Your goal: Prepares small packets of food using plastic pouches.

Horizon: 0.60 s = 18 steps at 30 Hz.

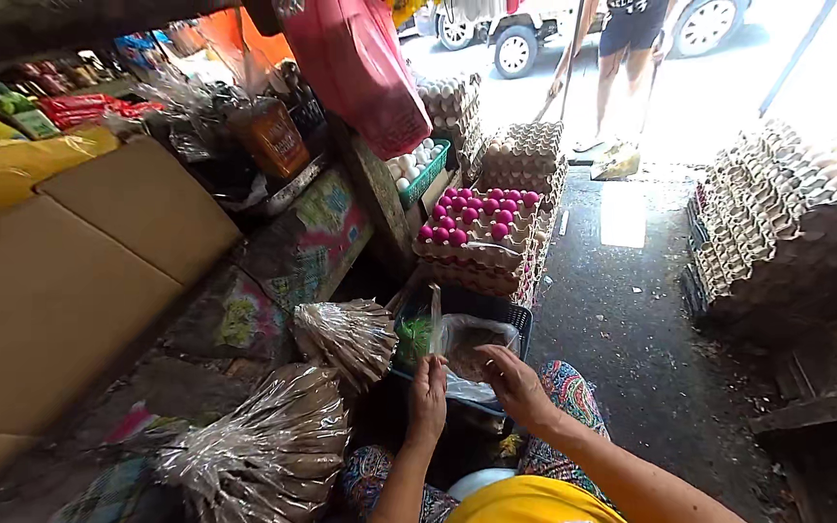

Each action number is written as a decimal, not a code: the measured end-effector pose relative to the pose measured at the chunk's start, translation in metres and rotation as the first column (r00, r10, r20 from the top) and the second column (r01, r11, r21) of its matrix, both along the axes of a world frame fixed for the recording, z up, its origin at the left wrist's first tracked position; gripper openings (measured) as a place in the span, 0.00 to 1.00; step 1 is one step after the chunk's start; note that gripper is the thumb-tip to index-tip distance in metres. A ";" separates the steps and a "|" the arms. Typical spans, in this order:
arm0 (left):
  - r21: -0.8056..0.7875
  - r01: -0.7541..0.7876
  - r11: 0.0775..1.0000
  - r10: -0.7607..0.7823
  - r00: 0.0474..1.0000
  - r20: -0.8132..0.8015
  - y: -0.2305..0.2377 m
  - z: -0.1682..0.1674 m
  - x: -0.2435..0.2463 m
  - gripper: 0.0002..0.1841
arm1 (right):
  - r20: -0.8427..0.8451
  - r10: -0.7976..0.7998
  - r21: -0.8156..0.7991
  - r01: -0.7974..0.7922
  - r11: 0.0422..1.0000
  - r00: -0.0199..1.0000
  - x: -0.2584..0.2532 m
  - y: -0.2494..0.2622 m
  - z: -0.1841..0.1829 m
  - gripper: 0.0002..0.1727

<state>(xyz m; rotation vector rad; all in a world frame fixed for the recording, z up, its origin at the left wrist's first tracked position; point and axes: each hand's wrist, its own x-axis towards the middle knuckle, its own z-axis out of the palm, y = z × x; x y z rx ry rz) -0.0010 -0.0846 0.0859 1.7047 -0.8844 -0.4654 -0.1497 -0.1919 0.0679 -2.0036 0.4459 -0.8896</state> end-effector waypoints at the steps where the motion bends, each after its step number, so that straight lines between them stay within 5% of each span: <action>1: 0.043 0.012 0.999 -0.011 1.000 -0.011 0.007 -0.007 -0.001 0.16 | 0.045 0.018 -0.067 -0.015 0.998 0.999 0.001 0.007 0.001 0.18; 7: 0.266 0.104 0.958 -0.089 0.994 -0.065 0.041 -0.020 -0.008 0.18 | -0.030 0.200 -0.299 -0.200 0.933 0.979 0.003 0.032 -0.004 0.19; 11: 0.356 0.177 0.918 -0.161 0.984 -0.073 0.055 -0.016 -0.014 0.17 | -0.218 0.290 -0.249 -0.340 0.907 0.932 -0.003 0.039 -0.005 0.26; 18: 0.265 0.216 0.940 -0.181 0.972 -0.153 0.066 -0.021 -0.022 0.16 | -0.330 0.399 -0.135 -0.461 0.877 0.856 -0.006 0.038 -0.003 0.23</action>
